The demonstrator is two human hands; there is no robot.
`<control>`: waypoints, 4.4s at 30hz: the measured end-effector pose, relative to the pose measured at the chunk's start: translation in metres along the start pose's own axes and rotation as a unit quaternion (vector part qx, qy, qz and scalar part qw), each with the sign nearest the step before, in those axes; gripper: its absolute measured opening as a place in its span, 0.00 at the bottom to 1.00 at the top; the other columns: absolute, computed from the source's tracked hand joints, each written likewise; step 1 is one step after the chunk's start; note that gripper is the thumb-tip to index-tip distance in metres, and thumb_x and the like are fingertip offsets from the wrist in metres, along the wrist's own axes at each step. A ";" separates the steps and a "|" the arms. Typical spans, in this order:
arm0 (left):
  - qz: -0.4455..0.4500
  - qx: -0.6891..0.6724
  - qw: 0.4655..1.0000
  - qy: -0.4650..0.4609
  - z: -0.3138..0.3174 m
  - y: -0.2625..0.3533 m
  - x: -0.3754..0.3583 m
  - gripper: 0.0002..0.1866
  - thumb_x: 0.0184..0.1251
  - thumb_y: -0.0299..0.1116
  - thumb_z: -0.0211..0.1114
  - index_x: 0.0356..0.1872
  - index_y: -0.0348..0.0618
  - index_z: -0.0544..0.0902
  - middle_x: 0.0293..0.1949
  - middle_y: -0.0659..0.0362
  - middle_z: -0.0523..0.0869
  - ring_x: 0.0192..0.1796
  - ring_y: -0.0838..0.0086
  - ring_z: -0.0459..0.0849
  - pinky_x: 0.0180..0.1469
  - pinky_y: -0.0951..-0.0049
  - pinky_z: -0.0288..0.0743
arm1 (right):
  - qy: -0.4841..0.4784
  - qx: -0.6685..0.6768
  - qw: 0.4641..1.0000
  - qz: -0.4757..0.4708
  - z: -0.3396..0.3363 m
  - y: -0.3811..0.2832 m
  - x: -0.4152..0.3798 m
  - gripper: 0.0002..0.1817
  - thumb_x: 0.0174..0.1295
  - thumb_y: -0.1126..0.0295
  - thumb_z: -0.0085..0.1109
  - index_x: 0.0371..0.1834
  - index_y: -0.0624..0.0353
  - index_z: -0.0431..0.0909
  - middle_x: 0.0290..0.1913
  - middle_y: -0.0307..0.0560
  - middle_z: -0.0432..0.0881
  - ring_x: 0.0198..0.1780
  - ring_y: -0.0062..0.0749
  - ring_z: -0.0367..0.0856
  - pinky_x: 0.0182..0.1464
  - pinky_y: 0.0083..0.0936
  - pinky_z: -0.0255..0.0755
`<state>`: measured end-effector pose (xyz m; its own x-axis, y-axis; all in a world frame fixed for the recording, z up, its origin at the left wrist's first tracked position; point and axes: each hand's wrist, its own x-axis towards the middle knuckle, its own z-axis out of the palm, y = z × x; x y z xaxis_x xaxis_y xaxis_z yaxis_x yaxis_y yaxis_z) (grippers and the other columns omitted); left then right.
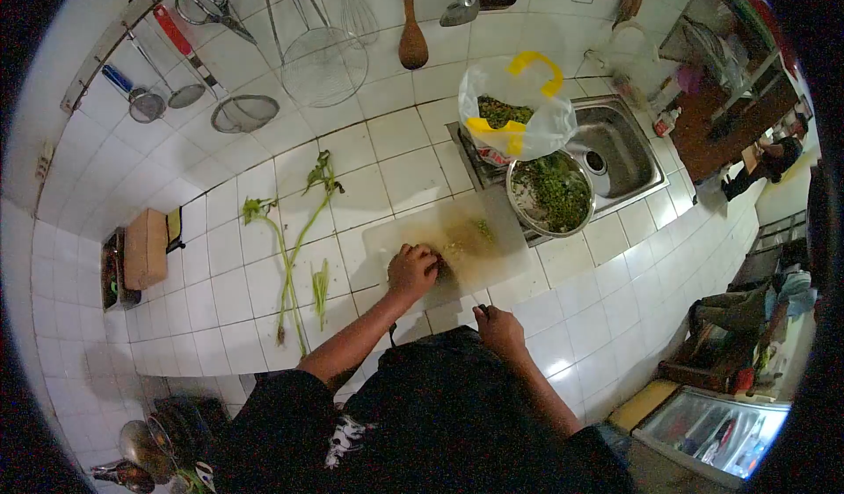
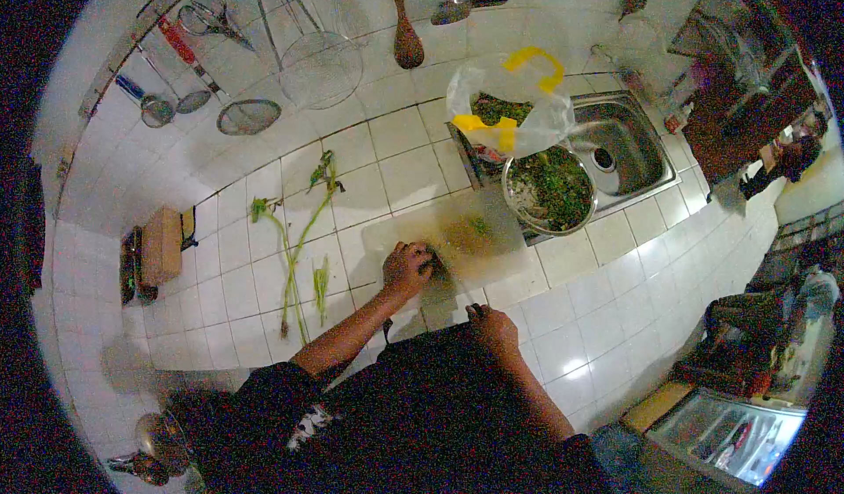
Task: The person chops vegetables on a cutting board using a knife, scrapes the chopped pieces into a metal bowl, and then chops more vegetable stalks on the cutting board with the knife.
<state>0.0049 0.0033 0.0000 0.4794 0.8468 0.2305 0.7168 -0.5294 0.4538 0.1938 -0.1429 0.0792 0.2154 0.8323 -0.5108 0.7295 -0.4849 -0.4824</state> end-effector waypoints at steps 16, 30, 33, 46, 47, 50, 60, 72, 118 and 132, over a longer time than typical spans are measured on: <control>-0.121 -0.034 0.991 -0.056 0.003 -0.015 0.021 0.11 0.46 0.34 0.71 0.34 0.52 0.89 0.38 0.63 0.85 0.43 0.63 0.82 0.45 0.64 0.78 | -0.005 -0.020 1.000 -0.004 -0.011 0.005 0.002 0.29 0.72 0.47 0.40 0.42 0.64 0.80 0.37 0.66 0.83 0.43 0.63 0.82 0.47 0.53 0.74; -0.076 -0.048 0.995 0.037 0.004 -0.007 0.004 0.09 0.46 0.32 0.73 0.31 0.50 0.86 0.35 0.61 0.84 0.42 0.64 0.82 0.45 0.65 0.78 | 0.046 -0.021 0.998 -0.029 0.002 0.008 0.026 0.28 0.72 0.48 0.42 0.41 0.66 0.80 0.36 0.67 0.83 0.42 0.63 0.82 0.45 0.53 0.75; -0.068 -0.040 0.995 0.058 0.006 -0.007 0.003 0.09 0.46 0.32 0.72 0.32 0.49 0.86 0.35 0.61 0.85 0.42 0.64 0.83 0.46 0.65 0.78 | 0.008 -0.025 0.999 -0.028 -0.007 0.004 0.017 0.28 0.72 0.48 0.42 0.41 0.65 0.80 0.36 0.67 0.83 0.42 0.63 0.82 0.45 0.54 0.74; -0.123 -0.080 0.989 0.019 0.007 -0.010 0.002 0.09 0.47 0.33 0.71 0.32 0.49 0.86 0.34 0.61 0.86 0.37 0.64 0.86 0.41 0.65 0.78 | 0.029 -0.018 0.998 -0.047 0.002 0.007 0.028 0.29 0.73 0.48 0.40 0.41 0.66 0.80 0.35 0.68 0.83 0.41 0.64 0.82 0.45 0.55 0.74; -0.123 -0.079 0.989 0.019 0.007 -0.012 0.001 0.09 0.47 0.33 0.71 0.32 0.49 0.86 0.34 0.61 0.86 0.37 0.64 0.86 0.41 0.65 0.78 | 0.020 -0.017 0.998 -0.050 0.002 0.008 0.025 0.29 0.73 0.48 0.40 0.40 0.66 0.79 0.35 0.67 0.83 0.41 0.64 0.82 0.45 0.54 0.74; -0.075 -0.045 0.995 0.050 0.009 -0.014 0.000 0.09 0.47 0.34 0.71 0.32 0.48 0.86 0.32 0.60 0.86 0.35 0.63 0.86 0.40 0.64 0.78 | 0.006 -0.016 0.999 -0.052 -0.003 0.003 0.010 0.29 0.72 0.48 0.41 0.39 0.66 0.80 0.34 0.67 0.83 0.41 0.63 0.82 0.45 0.54 0.75; -0.073 -0.077 0.994 0.021 0.000 -0.011 0.004 0.08 0.54 0.39 0.71 0.32 0.49 0.88 0.33 0.60 0.87 0.34 0.64 0.86 0.38 0.65 0.78 | 0.035 -0.020 0.998 -0.051 0.005 0.006 0.033 0.29 0.73 0.47 0.39 0.39 0.65 0.80 0.36 0.68 0.83 0.42 0.63 0.82 0.46 0.53 0.75; -0.140 -0.147 0.972 -0.118 -0.011 -0.030 0.016 0.15 0.54 0.42 0.70 0.43 0.53 0.88 0.36 0.57 0.89 0.40 0.63 0.88 0.43 0.65 0.80 | 0.007 0.005 0.999 -0.052 -0.007 0.001 0.007 0.30 0.72 0.46 0.41 0.42 0.66 0.80 0.36 0.67 0.83 0.42 0.64 0.82 0.47 0.54 0.74; -0.162 -0.045 0.986 -0.012 0.004 -0.026 0.011 0.10 0.47 0.37 0.74 0.32 0.50 0.87 0.28 0.60 0.87 0.32 0.67 0.87 0.36 0.66 0.79 | 0.010 -0.044 0.996 -0.075 -0.004 -0.004 0.024 0.28 0.72 0.48 0.42 0.35 0.64 0.80 0.33 0.65 0.84 0.39 0.63 0.83 0.43 0.52 0.76; -0.166 -0.090 0.982 -0.001 0.010 -0.030 0.007 0.10 0.48 0.37 0.73 0.33 0.51 0.87 0.29 0.60 0.87 0.33 0.67 0.87 0.37 0.66 0.79 | 0.024 -0.030 0.996 -0.078 0.003 -0.002 0.032 0.29 0.72 0.47 0.41 0.39 0.65 0.80 0.35 0.67 0.83 0.41 0.63 0.83 0.44 0.53 0.76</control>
<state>-0.0076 0.0247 -0.0204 0.2355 0.9710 0.0419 0.7329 -0.2058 0.6484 0.1973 -0.1161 0.0623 0.1264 0.9088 -0.3976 0.7935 -0.3331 -0.5093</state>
